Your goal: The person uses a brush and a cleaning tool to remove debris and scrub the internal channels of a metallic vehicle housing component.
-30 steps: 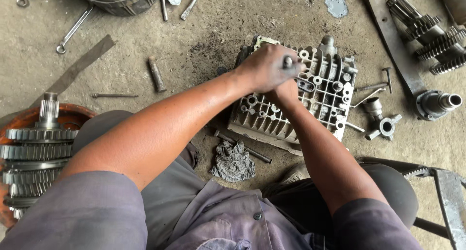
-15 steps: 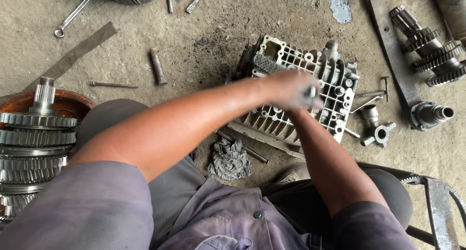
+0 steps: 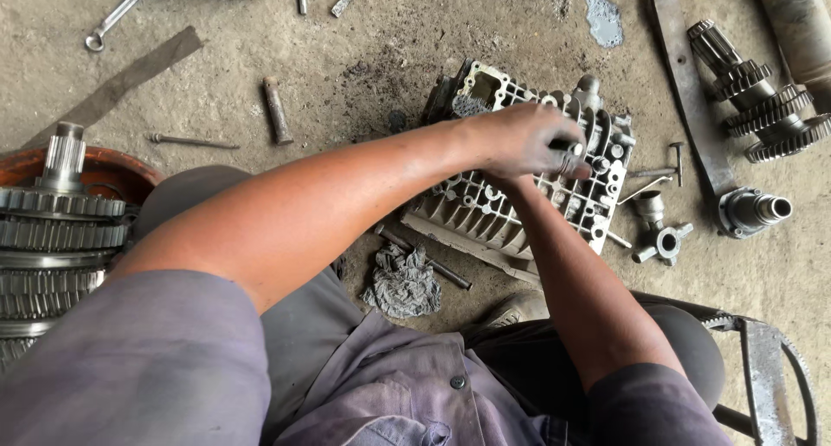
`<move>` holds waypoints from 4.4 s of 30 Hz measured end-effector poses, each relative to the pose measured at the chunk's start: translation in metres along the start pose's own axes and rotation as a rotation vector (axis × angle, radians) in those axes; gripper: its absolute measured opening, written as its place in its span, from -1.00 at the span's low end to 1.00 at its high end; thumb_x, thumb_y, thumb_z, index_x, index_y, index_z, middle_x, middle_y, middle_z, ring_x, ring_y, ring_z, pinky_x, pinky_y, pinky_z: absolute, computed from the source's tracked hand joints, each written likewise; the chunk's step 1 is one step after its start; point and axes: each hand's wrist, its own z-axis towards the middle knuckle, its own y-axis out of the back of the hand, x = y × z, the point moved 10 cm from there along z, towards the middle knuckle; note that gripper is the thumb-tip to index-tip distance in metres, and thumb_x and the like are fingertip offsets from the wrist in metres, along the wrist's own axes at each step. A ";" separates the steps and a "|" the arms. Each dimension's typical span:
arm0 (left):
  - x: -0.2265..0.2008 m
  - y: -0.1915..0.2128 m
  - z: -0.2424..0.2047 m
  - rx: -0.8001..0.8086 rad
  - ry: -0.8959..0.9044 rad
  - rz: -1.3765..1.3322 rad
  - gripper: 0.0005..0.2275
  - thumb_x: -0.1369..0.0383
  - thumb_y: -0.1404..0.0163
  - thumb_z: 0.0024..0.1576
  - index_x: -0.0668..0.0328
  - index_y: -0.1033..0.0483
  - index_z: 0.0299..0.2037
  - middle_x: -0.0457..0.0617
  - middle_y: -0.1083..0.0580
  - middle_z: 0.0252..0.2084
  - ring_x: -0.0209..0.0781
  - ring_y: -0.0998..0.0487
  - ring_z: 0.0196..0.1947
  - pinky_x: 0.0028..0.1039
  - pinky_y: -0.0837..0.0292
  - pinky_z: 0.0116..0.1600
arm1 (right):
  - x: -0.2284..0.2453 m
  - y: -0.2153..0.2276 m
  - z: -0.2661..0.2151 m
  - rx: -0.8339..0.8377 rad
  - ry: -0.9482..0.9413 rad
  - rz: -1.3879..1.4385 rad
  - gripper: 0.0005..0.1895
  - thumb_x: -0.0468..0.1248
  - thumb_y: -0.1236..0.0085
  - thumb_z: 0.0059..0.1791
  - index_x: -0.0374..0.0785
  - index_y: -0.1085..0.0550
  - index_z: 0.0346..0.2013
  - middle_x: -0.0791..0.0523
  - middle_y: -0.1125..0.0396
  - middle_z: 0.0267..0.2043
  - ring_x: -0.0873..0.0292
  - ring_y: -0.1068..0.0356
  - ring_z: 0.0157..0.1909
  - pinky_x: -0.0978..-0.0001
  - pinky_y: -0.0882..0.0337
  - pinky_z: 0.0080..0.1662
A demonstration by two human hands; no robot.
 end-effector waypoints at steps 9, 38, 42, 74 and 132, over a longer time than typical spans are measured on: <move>0.008 0.019 0.012 -0.114 0.085 0.076 -0.47 -0.13 -0.05 0.13 0.29 -0.60 -0.12 0.12 -0.59 -0.31 -0.14 -0.60 -0.41 -0.30 -0.60 -0.29 | -0.008 0.012 -0.001 0.049 0.016 0.069 -0.59 -0.15 -0.05 0.05 -0.39 -0.40 0.08 -0.02 -0.34 0.02 0.19 -0.40 0.00 0.39 -0.47 -0.03; -0.002 0.024 0.003 -0.320 -0.095 0.093 -0.47 -0.17 0.07 0.19 0.25 -0.54 -0.20 -0.22 -0.30 -0.68 -0.45 -0.19 -0.79 -0.56 -0.20 -0.73 | -0.007 -0.017 -0.010 0.038 0.075 0.511 -0.75 -0.23 0.12 0.15 -0.39 -0.38 -0.05 0.01 -0.36 -0.15 0.21 -0.45 -0.21 0.41 -0.61 -0.23; 0.010 0.030 0.013 -0.294 -0.063 0.093 -0.47 -0.19 0.11 0.22 0.19 -0.52 -0.33 -0.24 -0.27 -0.66 -0.47 -0.18 -0.76 -0.59 -0.16 -0.71 | 0.006 -0.004 -0.010 0.027 0.055 0.254 -0.78 -0.24 0.07 0.11 -0.37 -0.40 -0.11 0.04 -0.36 -0.22 0.21 -0.44 -0.27 0.40 -0.57 -0.27; -0.027 0.030 0.025 -0.318 -0.169 0.080 -0.61 -0.02 -0.05 0.26 0.03 -0.38 -0.49 -0.25 -0.29 -0.65 -0.45 -0.16 -0.74 -0.58 -0.13 -0.68 | -0.013 0.040 -0.024 -0.142 -0.025 0.138 -0.69 -0.16 0.08 0.08 -0.40 -0.37 -0.11 0.05 -0.37 -0.28 0.24 -0.41 -0.28 0.44 -0.53 -0.22; 0.015 0.056 0.005 -0.620 -0.033 0.205 -0.61 -0.05 -0.03 0.26 0.09 -0.48 -0.40 -0.20 -0.35 -0.67 -0.42 -0.24 -0.78 -0.56 -0.18 -0.69 | 0.007 0.036 0.005 -0.077 -0.002 0.210 -0.84 -0.42 -0.18 -0.06 -0.41 -0.46 -0.21 -0.06 -0.41 -0.26 0.04 -0.42 -0.24 0.25 -0.52 -0.22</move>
